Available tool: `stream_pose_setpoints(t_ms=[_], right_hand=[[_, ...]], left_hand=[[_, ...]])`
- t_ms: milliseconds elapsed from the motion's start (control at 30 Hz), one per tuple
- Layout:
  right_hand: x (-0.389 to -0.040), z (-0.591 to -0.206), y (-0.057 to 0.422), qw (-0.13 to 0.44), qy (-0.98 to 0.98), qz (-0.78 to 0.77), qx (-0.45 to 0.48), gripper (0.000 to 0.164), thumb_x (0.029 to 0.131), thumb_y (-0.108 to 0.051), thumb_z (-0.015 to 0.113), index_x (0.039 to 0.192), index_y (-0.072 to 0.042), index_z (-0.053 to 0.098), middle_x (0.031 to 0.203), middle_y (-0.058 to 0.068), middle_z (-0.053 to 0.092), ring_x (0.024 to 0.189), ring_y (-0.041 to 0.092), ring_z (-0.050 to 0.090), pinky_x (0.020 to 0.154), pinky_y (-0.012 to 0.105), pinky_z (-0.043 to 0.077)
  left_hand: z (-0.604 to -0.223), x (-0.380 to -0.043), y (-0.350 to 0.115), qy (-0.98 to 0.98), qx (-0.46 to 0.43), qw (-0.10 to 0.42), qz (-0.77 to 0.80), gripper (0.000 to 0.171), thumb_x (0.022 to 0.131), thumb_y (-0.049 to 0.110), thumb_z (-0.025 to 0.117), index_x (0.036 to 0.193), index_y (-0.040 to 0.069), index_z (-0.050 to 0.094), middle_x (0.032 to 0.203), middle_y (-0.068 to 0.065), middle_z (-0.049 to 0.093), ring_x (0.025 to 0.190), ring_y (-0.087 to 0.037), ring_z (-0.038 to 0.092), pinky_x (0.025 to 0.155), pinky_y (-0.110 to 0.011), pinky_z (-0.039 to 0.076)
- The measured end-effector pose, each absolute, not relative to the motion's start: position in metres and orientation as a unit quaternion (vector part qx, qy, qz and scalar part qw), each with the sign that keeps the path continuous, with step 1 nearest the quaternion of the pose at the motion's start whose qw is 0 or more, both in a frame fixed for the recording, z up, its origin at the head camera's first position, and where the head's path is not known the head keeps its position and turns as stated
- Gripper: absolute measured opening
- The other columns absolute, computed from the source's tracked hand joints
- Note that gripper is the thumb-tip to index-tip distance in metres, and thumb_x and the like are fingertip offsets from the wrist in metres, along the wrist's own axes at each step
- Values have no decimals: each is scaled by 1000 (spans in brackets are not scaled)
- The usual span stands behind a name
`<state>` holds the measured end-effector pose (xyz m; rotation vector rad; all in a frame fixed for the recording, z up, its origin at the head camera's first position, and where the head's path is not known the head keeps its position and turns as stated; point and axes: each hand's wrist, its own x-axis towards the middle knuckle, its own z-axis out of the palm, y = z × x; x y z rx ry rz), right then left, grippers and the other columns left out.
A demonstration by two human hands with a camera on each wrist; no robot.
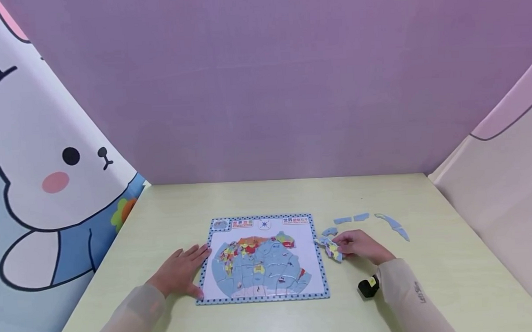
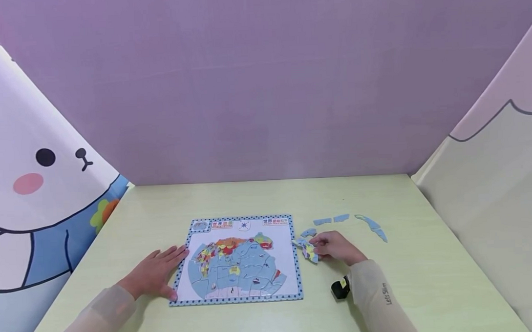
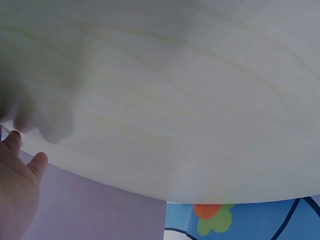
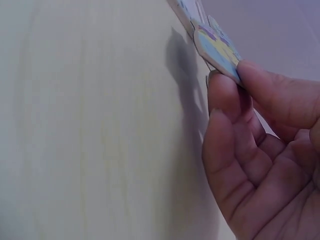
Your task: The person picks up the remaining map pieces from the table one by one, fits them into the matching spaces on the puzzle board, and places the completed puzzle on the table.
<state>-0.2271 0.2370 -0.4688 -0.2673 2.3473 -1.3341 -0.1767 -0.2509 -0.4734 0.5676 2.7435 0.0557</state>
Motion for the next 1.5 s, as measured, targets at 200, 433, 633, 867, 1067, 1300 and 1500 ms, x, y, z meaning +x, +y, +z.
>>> stream_pose_setpoints(t_ms=[200, 433, 633, 867, 1067, 1300, 1500], right_hand=[[-230, -468, 232, 220, 836, -492, -105, 26, 90, 1, 61, 115, 11, 61, 79, 4, 60, 71, 17, 57, 65, 27, 51], [-233, -468, 226, 227, 831, -496, -109, 25, 90, 2, 60, 114, 9, 63, 80, 4, 60, 71, 16, 56, 66, 27, 51], [-233, -469, 221, 233, 830, -496, -102, 25, 90, 2, 60, 113, 9, 63, 82, 4, 61, 73, 16, 58, 69, 29, 52], [-233, -468, 215, 235, 829, -491, -127, 25, 89, 2, 61, 112, 10, 62, 82, 4, 62, 72, 16, 59, 68, 28, 53], [-233, -467, 210, 238, 827, -488, -143, 24, 88, 4, 60, 111, 11, 63, 79, 3, 63, 71, 16, 59, 68, 30, 53], [-233, -465, 202, 251, 829, -481, -136, 22, 88, 5, 61, 109, 10, 64, 78, 4, 62, 68, 14, 58, 66, 30, 53], [-234, -463, 197, 263, 823, -484, -138, 20, 87, 5, 60, 107, 9, 65, 78, 5, 62, 66, 13, 57, 64, 28, 52]], left_hand=[[-476, -177, -250, 965, 198, 169, 24, 114, 60, 71, 73, 148, 8, 36, 154, -9, 31, 141, -36, 25, 108, -62, 22], [-474, -177, -250, 965, 197, 170, 20, 115, 60, 71, 73, 148, 8, 35, 154, -9, 31, 141, -36, 25, 109, -61, 22], [-473, -177, -250, 965, 198, 168, 22, 114, 60, 70, 74, 147, 7, 36, 154, -10, 32, 140, -37, 25, 108, -62, 22], [-474, -177, -250, 965, 199, 168, 18, 115, 60, 70, 73, 148, 6, 36, 154, -11, 31, 140, -37, 25, 108, -62, 22], [-475, -178, -251, 966, 198, 168, 13, 115, 60, 72, 72, 148, 8, 35, 154, -9, 31, 141, -36, 25, 109, -61, 22], [-474, -177, -251, 966, 192, 172, 20, 115, 59, 71, 73, 148, 8, 35, 154, -10, 31, 141, -36, 25, 109, -61, 21], [-474, -176, -251, 966, 194, 170, 23, 115, 59, 70, 74, 148, 7, 36, 154, -10, 32, 140, -36, 26, 108, -62, 22]])
